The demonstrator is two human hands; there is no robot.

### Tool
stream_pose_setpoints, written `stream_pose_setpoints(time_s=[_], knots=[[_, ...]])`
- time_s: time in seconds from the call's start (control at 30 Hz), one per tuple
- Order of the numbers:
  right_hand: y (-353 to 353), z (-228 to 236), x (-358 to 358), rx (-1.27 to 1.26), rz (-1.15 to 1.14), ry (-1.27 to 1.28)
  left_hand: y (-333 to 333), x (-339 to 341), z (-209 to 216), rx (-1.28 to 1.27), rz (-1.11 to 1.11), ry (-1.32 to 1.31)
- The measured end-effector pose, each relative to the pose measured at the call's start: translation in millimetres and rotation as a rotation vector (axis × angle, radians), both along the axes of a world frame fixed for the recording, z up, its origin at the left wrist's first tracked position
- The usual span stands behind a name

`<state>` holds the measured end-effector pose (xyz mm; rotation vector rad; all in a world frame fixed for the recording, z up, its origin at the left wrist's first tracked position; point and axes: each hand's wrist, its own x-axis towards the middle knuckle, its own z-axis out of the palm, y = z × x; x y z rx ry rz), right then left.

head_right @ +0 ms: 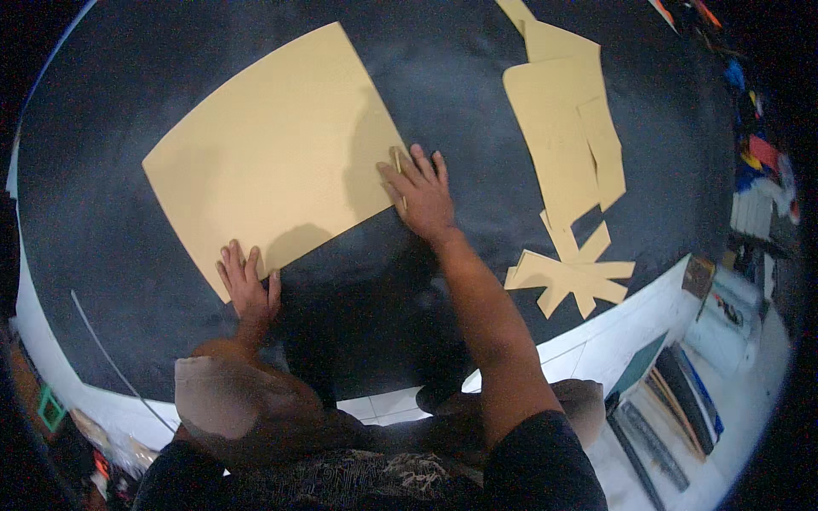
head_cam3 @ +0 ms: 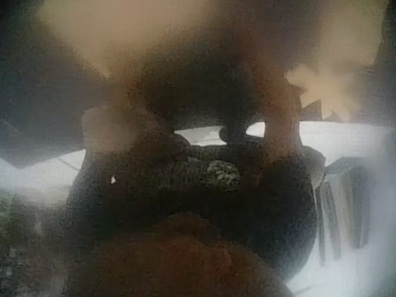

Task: The person sits on the floor and uses a utility knife to cut a large rectangular piece of cardboard. They repeatedly position the sheet, cut along the edges to trim it, and move the cut-off strips aside. The task involves careful hand coordination to maintain straight cuts.

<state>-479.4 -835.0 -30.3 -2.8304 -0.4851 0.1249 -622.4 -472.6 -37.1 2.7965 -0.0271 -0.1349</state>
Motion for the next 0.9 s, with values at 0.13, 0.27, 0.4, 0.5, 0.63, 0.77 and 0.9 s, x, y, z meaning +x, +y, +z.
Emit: stream_pose_setpoints(time_s=[0.13,0.27,0.4,0.5,0.63,0.77,0.9], knots=[[0.7,-5.9,2.9,0.104,0.022,-0.015,4.3,-0.8,-0.6,0.013,0.009,-0.025],[-8.5,-10.7,-1.2,0.159,0.096,-0.110,4.3,-4.2,-2.0,0.071,0.016,-0.061],[-31.2,-6.4,-16.3,0.159,0.124,-0.070,5.4,-6.4,-8.8,0.094,0.034,-0.076],[-50.9,-4.5,-47.6,0.192,0.088,-0.012,7.6,-6.3,-3.0,0.073,0.014,-0.073],[-62.5,-4.3,-67.3,0.229,-0.054,-0.115,7.1,-7.2,-5.1,-0.013,0.015,-0.090],[-70.3,-2.3,-83.8,0.156,-0.214,-0.072,7.3,-6.6,-7.3,-0.050,-0.018,-0.124],[-71.7,3.6,-87.6,0.175,-0.238,-0.031,10.8,-10.4,-11.7,-0.063,-0.029,-0.151]])
